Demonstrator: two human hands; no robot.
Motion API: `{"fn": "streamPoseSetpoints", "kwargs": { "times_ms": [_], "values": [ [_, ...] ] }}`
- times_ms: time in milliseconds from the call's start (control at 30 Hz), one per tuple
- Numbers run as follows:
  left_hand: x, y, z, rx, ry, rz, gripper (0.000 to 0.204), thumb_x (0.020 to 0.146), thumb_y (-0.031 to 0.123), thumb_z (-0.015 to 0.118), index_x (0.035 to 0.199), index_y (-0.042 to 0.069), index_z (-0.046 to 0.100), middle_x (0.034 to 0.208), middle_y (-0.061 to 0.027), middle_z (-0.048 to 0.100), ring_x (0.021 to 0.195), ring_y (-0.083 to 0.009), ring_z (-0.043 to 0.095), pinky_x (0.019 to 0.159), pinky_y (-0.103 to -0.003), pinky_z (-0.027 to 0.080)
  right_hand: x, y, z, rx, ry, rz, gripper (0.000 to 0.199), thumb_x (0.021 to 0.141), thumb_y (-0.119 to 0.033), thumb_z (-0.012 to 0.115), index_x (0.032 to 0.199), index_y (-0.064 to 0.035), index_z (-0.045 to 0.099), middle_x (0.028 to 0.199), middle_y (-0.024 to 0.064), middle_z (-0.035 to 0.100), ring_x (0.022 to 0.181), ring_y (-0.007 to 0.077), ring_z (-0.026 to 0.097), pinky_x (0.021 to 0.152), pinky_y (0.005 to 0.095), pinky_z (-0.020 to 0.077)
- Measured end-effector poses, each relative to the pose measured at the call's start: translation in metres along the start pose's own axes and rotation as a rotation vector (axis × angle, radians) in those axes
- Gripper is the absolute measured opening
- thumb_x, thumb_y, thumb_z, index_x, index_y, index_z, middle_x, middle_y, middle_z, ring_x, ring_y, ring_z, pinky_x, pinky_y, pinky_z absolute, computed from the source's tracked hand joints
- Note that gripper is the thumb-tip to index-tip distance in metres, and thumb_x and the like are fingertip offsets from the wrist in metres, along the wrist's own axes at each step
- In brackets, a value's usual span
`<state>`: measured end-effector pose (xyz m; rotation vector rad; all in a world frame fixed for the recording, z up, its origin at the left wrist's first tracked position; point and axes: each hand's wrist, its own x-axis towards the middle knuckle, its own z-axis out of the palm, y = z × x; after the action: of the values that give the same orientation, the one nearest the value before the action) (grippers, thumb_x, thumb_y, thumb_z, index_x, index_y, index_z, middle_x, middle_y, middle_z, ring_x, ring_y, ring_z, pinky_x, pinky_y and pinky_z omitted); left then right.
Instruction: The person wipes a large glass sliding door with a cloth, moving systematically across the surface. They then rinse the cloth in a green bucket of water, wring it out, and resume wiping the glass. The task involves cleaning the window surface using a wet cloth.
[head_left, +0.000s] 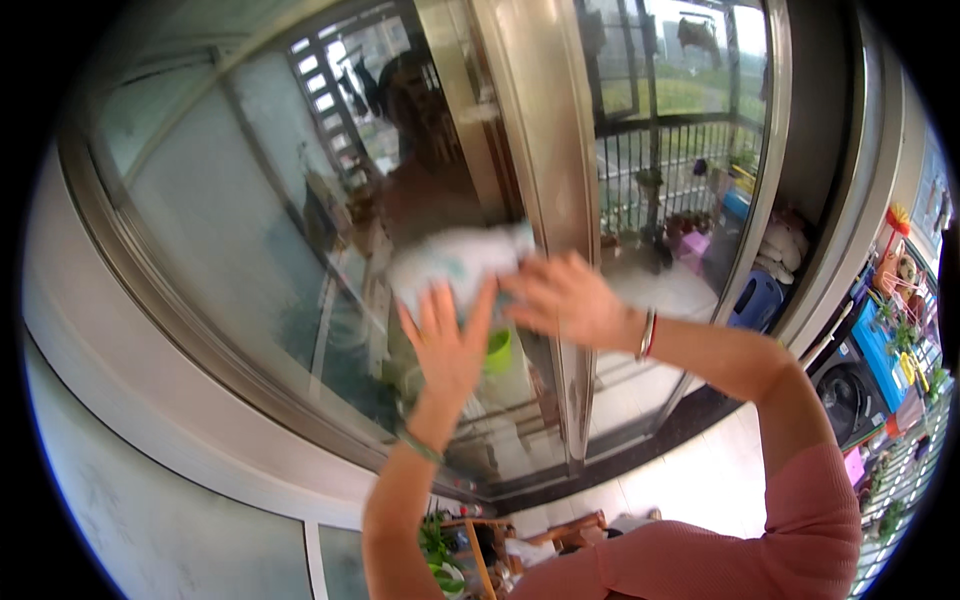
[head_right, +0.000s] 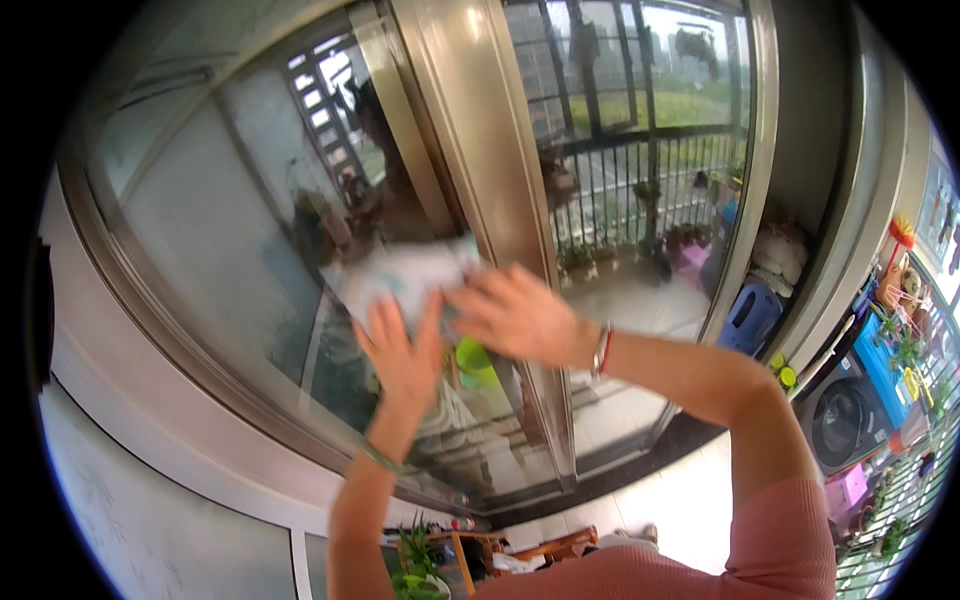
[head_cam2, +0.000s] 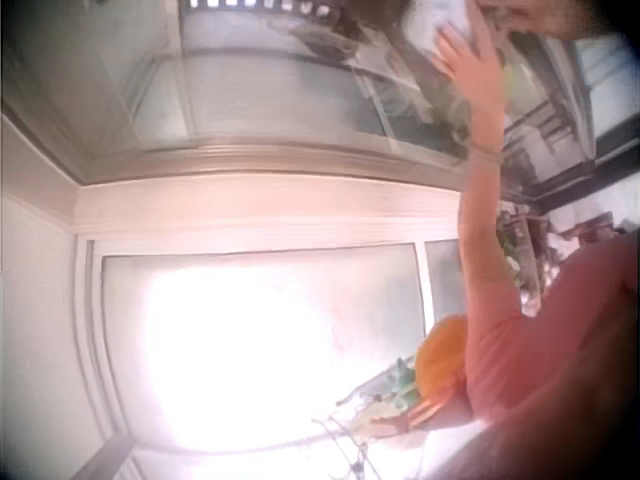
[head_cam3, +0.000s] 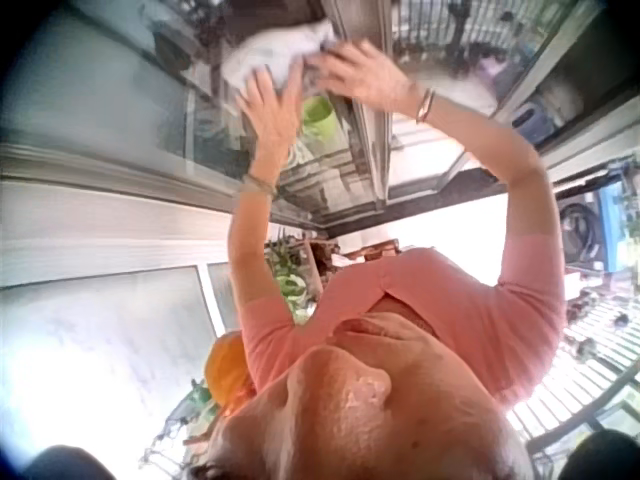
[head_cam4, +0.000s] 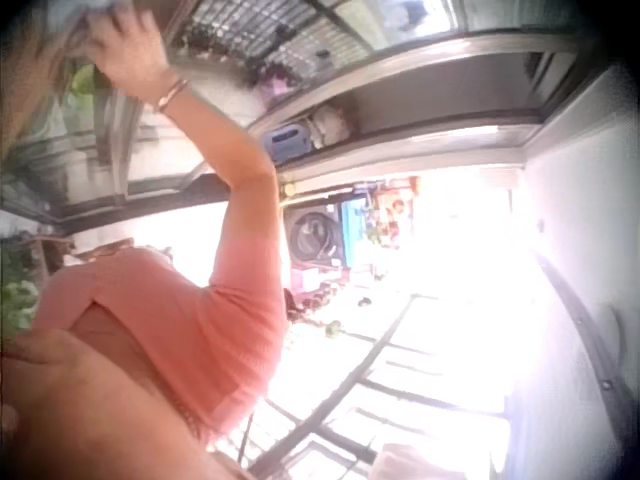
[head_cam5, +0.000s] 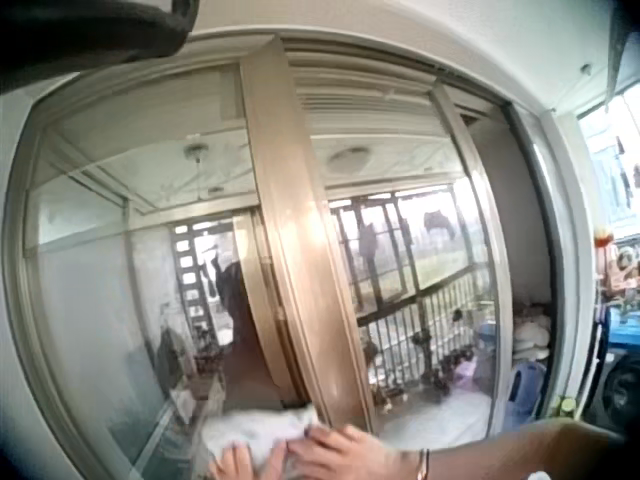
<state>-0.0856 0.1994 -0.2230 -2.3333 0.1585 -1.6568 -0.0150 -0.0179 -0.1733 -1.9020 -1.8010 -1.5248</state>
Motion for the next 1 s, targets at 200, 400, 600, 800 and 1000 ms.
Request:
{"fn": "streamPoseSetpoints", "kwargs": {
  "times_ms": [200, 400, 600, 800, 1000],
  "values": [
    [-0.046, 0.013, 0.003, -0.092, -0.058, 0.092, 0.055, 0.085, 0.021, 0.066, 0.138, 0.037, 0.061, 0.127, -0.0132, 0.052, 0.117, -0.0298, 0.053, 0.109, -0.063, 0.036, -0.039, -0.020, 0.019, -0.002, -0.115, -0.091, 0.028, 0.081, -0.023, 0.065, 0.109, -0.0194, 0.068, 0.135, 0.0029, 0.052, 0.122, 0.0250, 0.048, 0.093, 0.0332, 0.0435],
    [0.106, -0.036, -0.036, -0.023, 0.075, 0.090, 0.060, 0.085, 0.013, 0.066, 0.142, 0.032, 0.057, 0.148, -0.0191, 0.044, 0.134, -0.0364, 0.045, 0.112, -0.062, 0.034, 0.061, 0.048, -0.037, -0.126, 0.088, -0.024, 0.031, 0.077, -0.017, 0.067, 0.108, -0.0146, 0.066, 0.135, 0.0106, 0.054, 0.122, 0.0315, 0.052, 0.090, 0.0408, 0.0473],
    [0.330, -0.120, -0.094, 0.147, 0.380, 0.160, 0.062, 0.090, 0.015, 0.066, 0.147, 0.028, 0.049, 0.153, -0.0207, 0.040, 0.140, -0.0383, 0.040, 0.112, -0.056, 0.033, 0.238, 0.181, -0.086, -0.330, 0.582, -0.104, 0.028, 0.081, -0.008, 0.064, 0.108, -0.0157, 0.066, 0.133, 0.0047, 0.058, 0.117, 0.0288, 0.056, 0.089, 0.0400, 0.0484],
    [0.382, -0.119, -0.111, 0.008, 0.446, 0.136, 0.054, 0.093, 0.017, 0.062, 0.146, 0.020, 0.051, 0.149, -0.0234, 0.043, 0.137, -0.0409, 0.042, 0.110, -0.052, 0.036, 0.284, 0.195, -0.131, -0.430, 0.653, 0.002, 0.018, 0.077, 0.002, 0.058, 0.091, -0.0066, 0.066, 0.106, 0.0089, 0.065, 0.107, 0.0333, 0.055, 0.089, 0.0445, 0.0443],
    [0.242, -0.080, -0.065, 0.105, 0.401, 0.171, 0.061, 0.088, 0.012, 0.067, 0.145, 0.025, 0.051, 0.147, -0.0201, 0.046, 0.135, -0.0389, 0.044, 0.108, -0.057, 0.036, 0.178, 0.124, -0.058, -0.137, 0.274, 0.237, 0.033, 0.073, -0.003, 0.066, 0.103, -0.0177, 0.067, 0.129, 0.0053, 0.060, 0.116, 0.0333, 0.055, 0.087, 0.0436, 0.0452]
  ]
}}
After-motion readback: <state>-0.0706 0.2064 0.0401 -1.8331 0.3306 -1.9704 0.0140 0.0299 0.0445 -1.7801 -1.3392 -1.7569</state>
